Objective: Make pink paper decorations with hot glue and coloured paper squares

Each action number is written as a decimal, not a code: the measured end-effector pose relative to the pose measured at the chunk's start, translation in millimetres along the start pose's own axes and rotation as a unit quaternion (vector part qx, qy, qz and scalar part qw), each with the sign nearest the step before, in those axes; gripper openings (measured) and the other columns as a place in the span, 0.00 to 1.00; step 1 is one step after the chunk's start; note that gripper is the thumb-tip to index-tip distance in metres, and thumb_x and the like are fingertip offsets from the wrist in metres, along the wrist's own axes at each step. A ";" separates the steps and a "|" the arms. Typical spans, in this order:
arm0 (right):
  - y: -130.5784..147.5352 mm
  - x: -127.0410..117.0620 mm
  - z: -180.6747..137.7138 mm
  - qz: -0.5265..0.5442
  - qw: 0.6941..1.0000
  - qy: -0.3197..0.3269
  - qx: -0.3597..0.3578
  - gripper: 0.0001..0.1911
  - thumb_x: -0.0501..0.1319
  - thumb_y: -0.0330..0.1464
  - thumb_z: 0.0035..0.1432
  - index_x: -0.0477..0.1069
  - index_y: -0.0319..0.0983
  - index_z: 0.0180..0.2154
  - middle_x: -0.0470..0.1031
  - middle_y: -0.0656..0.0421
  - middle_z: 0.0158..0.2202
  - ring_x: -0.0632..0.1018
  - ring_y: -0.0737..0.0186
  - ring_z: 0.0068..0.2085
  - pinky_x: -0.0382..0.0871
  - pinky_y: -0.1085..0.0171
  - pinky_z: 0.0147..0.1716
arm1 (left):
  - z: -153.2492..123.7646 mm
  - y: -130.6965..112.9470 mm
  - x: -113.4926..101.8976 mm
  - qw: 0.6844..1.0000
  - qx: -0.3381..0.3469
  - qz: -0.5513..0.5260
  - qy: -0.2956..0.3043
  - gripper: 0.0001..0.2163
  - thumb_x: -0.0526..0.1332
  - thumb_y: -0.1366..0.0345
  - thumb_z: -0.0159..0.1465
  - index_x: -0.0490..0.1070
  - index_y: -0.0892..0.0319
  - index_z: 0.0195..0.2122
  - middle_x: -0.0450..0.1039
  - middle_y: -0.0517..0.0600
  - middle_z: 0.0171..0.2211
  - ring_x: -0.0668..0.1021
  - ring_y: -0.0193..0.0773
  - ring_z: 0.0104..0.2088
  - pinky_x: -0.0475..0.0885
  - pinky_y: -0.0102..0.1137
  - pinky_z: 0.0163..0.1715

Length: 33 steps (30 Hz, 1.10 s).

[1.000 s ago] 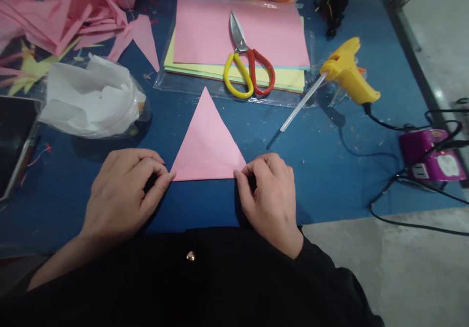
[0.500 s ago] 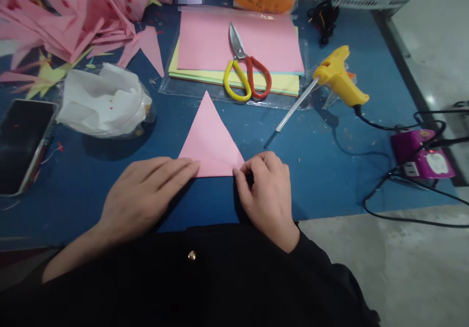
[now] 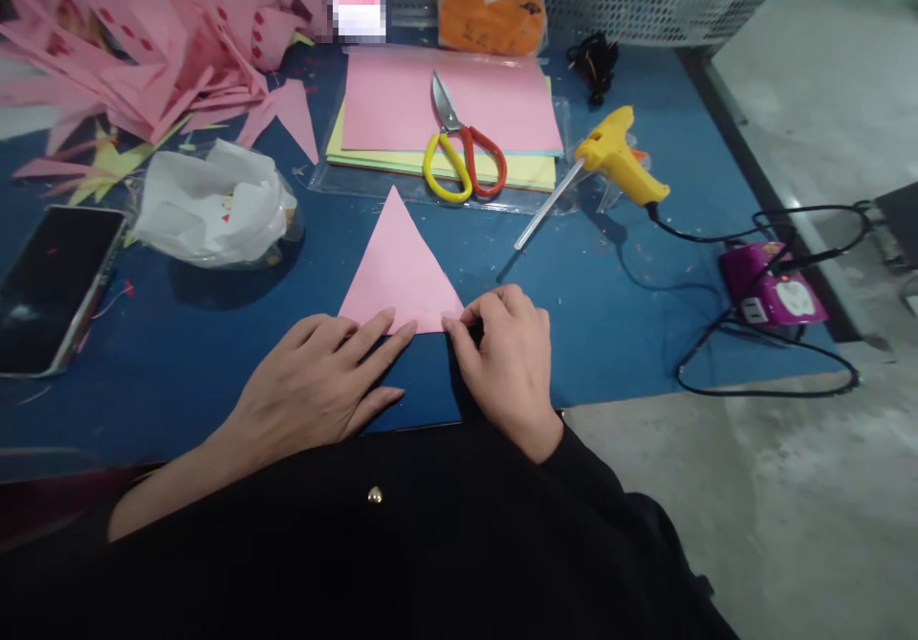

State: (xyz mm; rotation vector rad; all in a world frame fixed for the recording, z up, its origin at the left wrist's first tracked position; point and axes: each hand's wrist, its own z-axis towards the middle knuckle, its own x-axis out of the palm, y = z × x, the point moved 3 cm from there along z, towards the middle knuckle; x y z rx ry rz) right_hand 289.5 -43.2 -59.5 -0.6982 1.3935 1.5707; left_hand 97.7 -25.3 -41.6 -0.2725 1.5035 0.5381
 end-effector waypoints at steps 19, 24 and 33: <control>2.4 -20.3 -22.2 -0.017 0.982 -0.099 -0.161 0.10 0.57 0.30 0.66 0.71 0.38 0.48 0.79 0.49 0.46 0.78 0.52 0.48 0.71 0.53 0.47 | -2.2 -1.9 4.8 0.999 -0.011 -0.018 -0.032 0.25 0.55 0.53 0.71 0.66 0.65 0.63 0.72 0.61 0.59 0.76 0.53 0.49 0.65 0.52 0.59; 30.7 6.6 -36.1 -0.009 0.938 0.099 -0.332 0.27 0.50 0.38 0.72 0.60 0.28 0.64 0.71 0.41 0.62 0.70 0.51 0.65 0.66 0.48 0.62 | -5.1 -3.3 2.4 0.999 -0.018 -0.029 -0.039 0.22 0.55 0.56 0.71 0.70 0.68 0.58 0.72 0.63 0.59 0.77 0.54 0.48 0.64 0.55 0.60; 22.9 5.9 -42.4 -0.088 0.939 0.104 -0.315 0.34 0.49 0.43 0.72 0.59 0.20 0.64 0.65 0.37 0.65 0.67 0.46 0.67 0.65 0.47 0.64 | -13.0 -4.1 -1.1 0.996 -0.043 -0.031 -0.075 0.22 0.55 0.60 0.71 0.69 0.73 0.60 0.74 0.62 0.59 0.77 0.55 0.50 0.65 0.55 0.59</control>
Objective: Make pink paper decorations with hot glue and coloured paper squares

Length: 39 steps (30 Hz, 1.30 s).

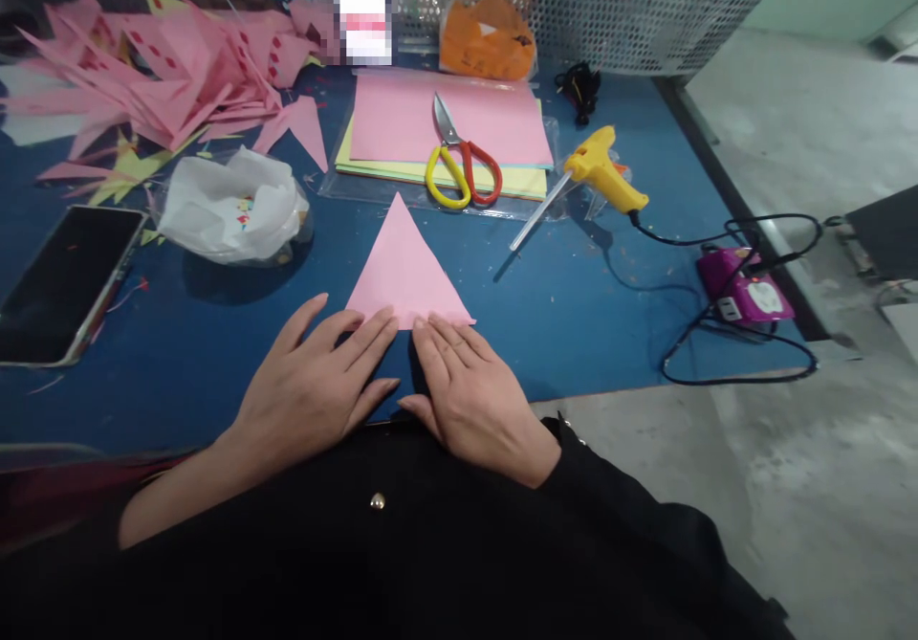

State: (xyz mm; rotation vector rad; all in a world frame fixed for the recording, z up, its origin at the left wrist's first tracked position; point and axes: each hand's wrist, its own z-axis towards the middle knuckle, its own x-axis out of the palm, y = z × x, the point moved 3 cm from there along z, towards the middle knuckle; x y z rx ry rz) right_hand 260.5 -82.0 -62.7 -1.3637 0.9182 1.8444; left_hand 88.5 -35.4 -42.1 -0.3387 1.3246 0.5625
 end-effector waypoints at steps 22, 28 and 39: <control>-3.7 -11.4 51.0 -0.175 0.980 0.029 -0.093 0.14 0.52 0.22 0.66 0.74 0.29 0.47 0.79 0.47 0.40 0.78 0.52 0.40 0.69 0.52 0.48 | 16.6 21.0 6.4 0.996 -0.028 -0.068 -0.044 0.10 0.56 0.71 0.70 0.76 0.66 0.45 0.81 0.60 0.44 0.81 0.47 0.44 0.76 0.42 0.46; -11.0 -14.3 61.6 -0.131 0.989 -0.025 -0.057 0.10 0.56 0.22 0.64 0.76 0.34 0.40 0.79 0.53 0.34 0.78 0.57 0.35 0.66 0.56 0.47 | 21.8 38.7 -4.7 0.975 -0.076 -0.203 -0.044 0.08 0.62 0.68 0.66 0.78 0.59 0.44 0.83 0.54 0.43 0.82 0.46 0.45 0.75 0.43 0.47; -56.9 -87.0 90.1 0.293 0.942 -0.084 0.143 0.16 0.58 0.37 0.64 0.67 0.39 0.24 0.63 0.66 0.20 0.63 0.69 0.24 0.56 0.67 0.25 | 55.7 88.0 -37.9 0.665 -0.289 -0.667 -0.168 0.13 0.73 0.53 0.53 0.80 0.58 0.32 0.79 0.48 0.30 0.76 0.36 0.31 0.71 0.30 0.33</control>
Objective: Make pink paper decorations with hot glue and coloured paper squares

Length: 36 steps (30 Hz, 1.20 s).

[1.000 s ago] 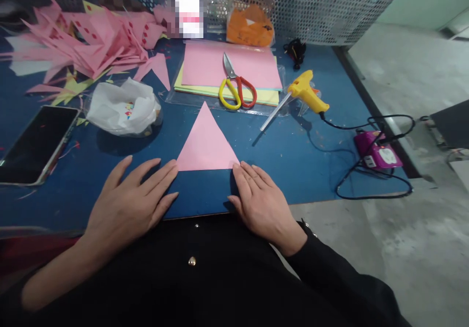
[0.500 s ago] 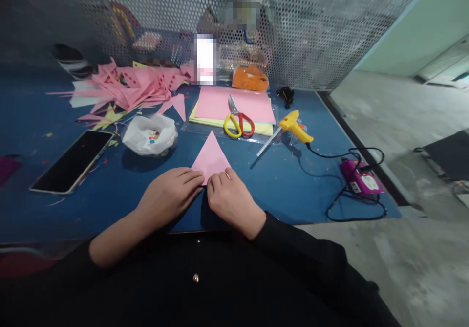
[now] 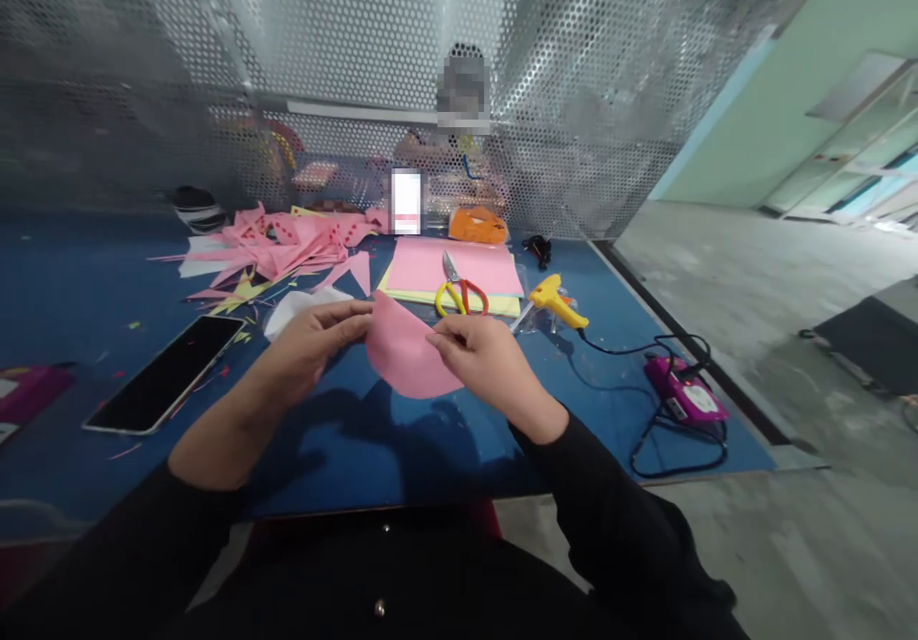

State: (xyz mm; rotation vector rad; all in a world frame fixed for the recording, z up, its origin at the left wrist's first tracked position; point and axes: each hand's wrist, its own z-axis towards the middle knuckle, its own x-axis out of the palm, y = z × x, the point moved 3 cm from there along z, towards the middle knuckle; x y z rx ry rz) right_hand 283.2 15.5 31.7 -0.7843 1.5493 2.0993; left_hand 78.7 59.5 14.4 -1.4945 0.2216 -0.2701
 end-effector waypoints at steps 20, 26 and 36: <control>2.6 39.5 45.9 0.002 0.998 0.049 0.032 0.19 0.60 0.38 0.60 0.62 0.40 0.19 0.57 0.66 0.17 0.59 0.70 0.22 0.49 0.65 0.23 | 6.4 23.1 2.5 0.990 -0.011 -0.081 -0.117 0.18 0.73 0.54 0.50 0.68 0.60 0.16 0.61 0.41 0.16 0.61 0.28 0.19 0.54 0.26 0.20; -5.1 38.2 38.7 0.047 0.996 0.058 0.057 0.21 0.61 0.43 0.58 0.63 0.40 0.18 0.55 0.67 0.16 0.57 0.70 0.21 0.50 0.65 0.23 | 6.5 24.7 -8.9 0.978 0.016 -0.091 -0.189 0.16 0.73 0.57 0.49 0.70 0.60 0.18 0.60 0.40 0.16 0.61 0.28 0.19 0.56 0.27 0.21; -35.4 -26.5 -8.4 0.080 0.987 -0.107 0.090 0.17 0.62 0.45 0.58 0.77 0.40 0.25 0.78 0.57 0.23 0.77 0.61 0.28 0.70 0.59 0.35 | 9.5 22.7 -20.3 0.956 0.042 -0.151 -0.248 0.13 0.74 0.60 0.48 0.72 0.59 0.19 0.65 0.41 0.18 0.65 0.28 0.21 0.60 0.25 0.23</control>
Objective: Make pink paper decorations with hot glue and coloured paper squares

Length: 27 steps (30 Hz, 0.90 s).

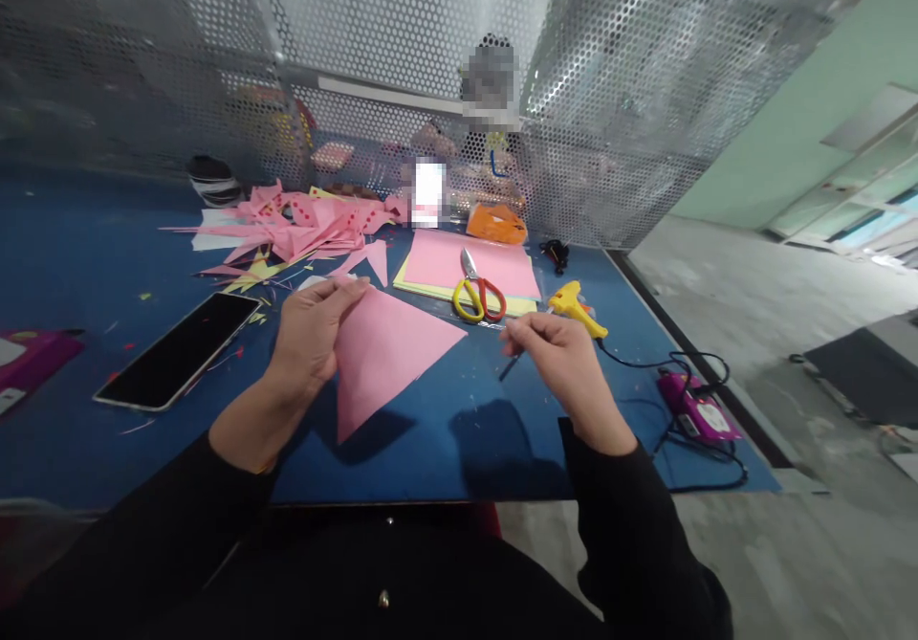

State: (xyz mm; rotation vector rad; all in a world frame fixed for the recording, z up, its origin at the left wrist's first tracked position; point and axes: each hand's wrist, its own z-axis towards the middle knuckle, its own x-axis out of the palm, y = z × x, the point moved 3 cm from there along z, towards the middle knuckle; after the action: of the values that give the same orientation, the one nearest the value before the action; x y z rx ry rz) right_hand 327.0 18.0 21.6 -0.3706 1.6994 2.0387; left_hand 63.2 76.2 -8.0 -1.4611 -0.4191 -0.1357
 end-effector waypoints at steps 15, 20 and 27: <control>5.9 49.8 -4.6 -0.048 0.991 0.126 -0.029 0.19 0.59 0.43 0.62 0.66 0.41 0.23 0.73 0.62 0.21 0.71 0.66 0.26 0.62 0.65 0.31 | -5.8 5.8 2.6 0.998 -0.035 0.020 0.050 0.18 0.71 0.51 0.53 0.70 0.58 0.18 0.66 0.43 0.17 0.66 0.31 0.20 0.60 0.27 0.21; 7.2 35.8 -2.2 -0.071 0.995 0.065 -0.037 0.18 0.58 0.42 0.62 0.69 0.40 0.24 0.74 0.62 0.21 0.71 0.66 0.25 0.61 0.65 0.30 | -15.4 12.2 11.2 0.980 -0.135 0.024 0.142 0.20 0.70 0.46 0.52 0.76 0.60 0.25 0.76 0.49 0.21 0.74 0.36 0.21 0.66 0.29 0.21; 1.5 17.1 19.4 -0.141 0.984 0.112 -0.017 0.23 0.56 0.48 0.61 0.66 0.41 0.20 0.70 0.62 0.17 0.69 0.67 0.21 0.61 0.65 0.25 | -23.5 27.1 11.4 0.972 -0.181 0.058 0.136 0.14 0.77 0.61 0.47 0.81 0.64 0.30 0.82 0.56 0.28 0.79 0.39 0.25 0.73 0.31 0.26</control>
State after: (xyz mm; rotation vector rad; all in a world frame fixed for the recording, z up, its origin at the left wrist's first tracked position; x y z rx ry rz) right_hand 313.2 39.7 18.5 -0.8312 1.6304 1.8761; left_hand 87.4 58.2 -30.5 -1.7927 -0.0846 -0.3278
